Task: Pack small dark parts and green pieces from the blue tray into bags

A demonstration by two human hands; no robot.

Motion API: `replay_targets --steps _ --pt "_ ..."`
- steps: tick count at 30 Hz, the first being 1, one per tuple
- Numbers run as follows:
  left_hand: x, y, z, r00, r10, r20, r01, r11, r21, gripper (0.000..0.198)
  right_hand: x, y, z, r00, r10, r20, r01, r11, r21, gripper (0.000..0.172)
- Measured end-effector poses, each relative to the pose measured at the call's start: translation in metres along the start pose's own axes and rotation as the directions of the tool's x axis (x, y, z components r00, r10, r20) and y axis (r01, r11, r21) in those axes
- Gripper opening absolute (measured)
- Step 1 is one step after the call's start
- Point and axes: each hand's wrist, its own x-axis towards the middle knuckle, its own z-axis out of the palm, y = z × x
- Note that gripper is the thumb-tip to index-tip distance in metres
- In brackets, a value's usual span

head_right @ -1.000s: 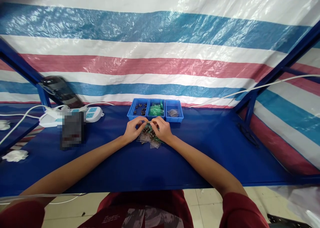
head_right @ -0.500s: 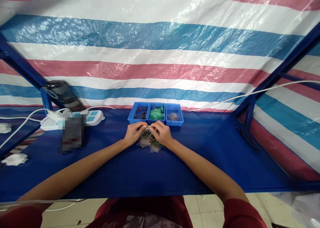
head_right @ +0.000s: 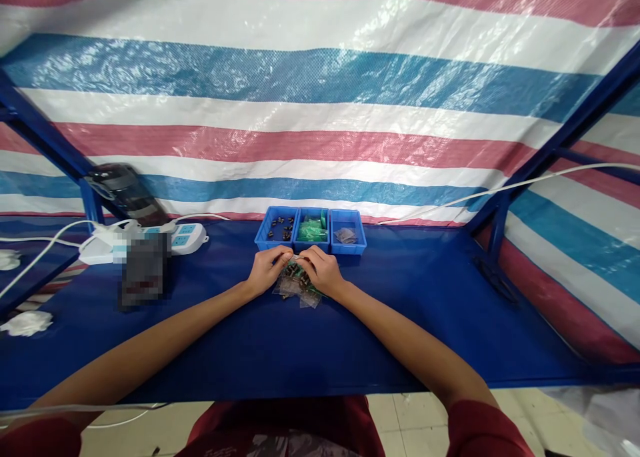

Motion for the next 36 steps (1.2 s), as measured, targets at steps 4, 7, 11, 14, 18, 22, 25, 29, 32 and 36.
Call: replay_targets --steps 4,7,11,14,18,22,25,29,32,36 --pt "0.0002 0.0002 0.0000 1.000 0.005 0.014 -0.005 1.000 0.010 0.030 0.0001 -0.0002 -0.0003 1.000 -0.003 0.003 0.003 1.000 -0.005 0.018" --pt "0.0006 0.0001 -0.0002 0.999 0.002 0.037 -0.003 1.000 0.013 0.031 0.0006 -0.0002 -0.0007 1.000 -0.001 0.007 0.001 1.000 -0.003 0.019" --pt "0.0008 0.0007 -0.0009 0.998 -0.009 0.070 0.009 1.000 0.000 0.033 0.0011 0.0002 -0.0009 1.000 0.008 0.013 -0.008 1.000 -0.009 0.021" --pt "0.0008 0.0015 -0.0016 0.996 -0.013 0.084 0.013 1.000 0.003 0.034 0.0012 0.0001 -0.0010 1.000 0.016 0.017 -0.016 1.000 -0.018 0.023" --pt "0.0010 0.0023 -0.0020 0.995 0.002 0.099 -0.002 1.000 -0.006 0.033 0.0014 -0.0006 -0.0014 1.000 0.013 0.007 -0.013 1.000 -0.015 0.024" --pt "0.0009 0.0020 -0.0018 0.995 0.003 0.102 0.000 0.999 -0.033 0.028 0.0016 -0.0005 -0.0012 1.000 0.019 -0.015 -0.019 1.000 -0.004 0.026" --pt "0.0004 0.0007 -0.0014 0.993 -0.017 0.113 0.023 0.999 -0.048 0.028 0.0016 0.0000 -0.0008 0.999 0.030 -0.024 -0.030 1.000 0.007 0.025" --pt "-0.0004 -0.0015 -0.0004 0.995 -0.027 0.099 0.032 0.999 -0.043 0.030 0.0017 0.0006 -0.0009 0.999 0.036 -0.019 -0.036 0.999 0.019 0.023" --pt "-0.0004 -0.0022 0.0004 0.997 -0.024 0.075 0.029 0.998 -0.055 0.029 0.0019 0.0005 -0.0014 0.999 0.049 -0.007 -0.049 0.999 0.019 0.022" --pt "0.0004 -0.0012 0.0009 0.997 -0.029 0.068 0.034 0.998 -0.062 0.029 0.0021 -0.0006 -0.0025 0.998 0.065 -0.001 -0.065 0.998 0.013 0.022"
